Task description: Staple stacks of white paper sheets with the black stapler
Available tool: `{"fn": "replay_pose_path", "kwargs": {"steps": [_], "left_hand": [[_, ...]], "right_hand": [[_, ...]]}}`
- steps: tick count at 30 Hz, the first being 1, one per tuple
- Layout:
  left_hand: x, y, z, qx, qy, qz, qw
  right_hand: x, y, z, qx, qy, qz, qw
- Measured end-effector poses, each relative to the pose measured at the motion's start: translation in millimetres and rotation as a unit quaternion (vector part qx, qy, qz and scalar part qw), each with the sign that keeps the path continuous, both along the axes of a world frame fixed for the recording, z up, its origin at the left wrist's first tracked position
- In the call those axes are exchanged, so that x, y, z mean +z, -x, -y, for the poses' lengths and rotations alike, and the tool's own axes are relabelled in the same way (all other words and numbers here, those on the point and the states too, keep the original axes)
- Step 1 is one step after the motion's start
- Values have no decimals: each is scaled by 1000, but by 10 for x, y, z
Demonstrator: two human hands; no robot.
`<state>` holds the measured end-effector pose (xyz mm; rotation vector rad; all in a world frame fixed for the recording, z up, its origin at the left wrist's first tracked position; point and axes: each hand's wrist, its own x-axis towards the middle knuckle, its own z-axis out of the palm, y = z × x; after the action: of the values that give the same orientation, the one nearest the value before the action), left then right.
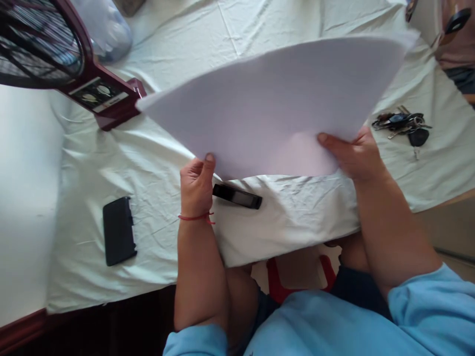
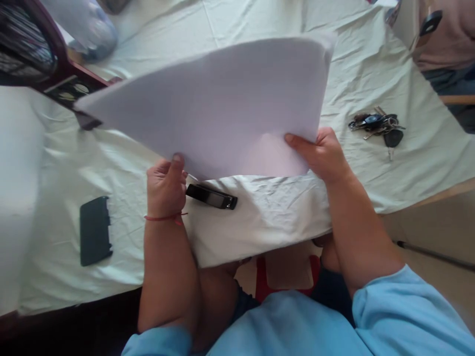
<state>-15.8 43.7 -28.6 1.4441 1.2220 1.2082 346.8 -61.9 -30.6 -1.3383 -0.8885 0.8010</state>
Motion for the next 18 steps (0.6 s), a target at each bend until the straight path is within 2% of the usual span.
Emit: {"fn": "replay_pose_path", "kwargs": {"steps": [8, 18], "left_hand": [[42, -39, 17, -11, 10, 41, 999], [243, -104, 120, -64, 58, 22, 996]], "right_hand": [[72, 27, -44, -44, -9, -82, 996], [89, 13, -34, -48, 13, -134, 990]]}}
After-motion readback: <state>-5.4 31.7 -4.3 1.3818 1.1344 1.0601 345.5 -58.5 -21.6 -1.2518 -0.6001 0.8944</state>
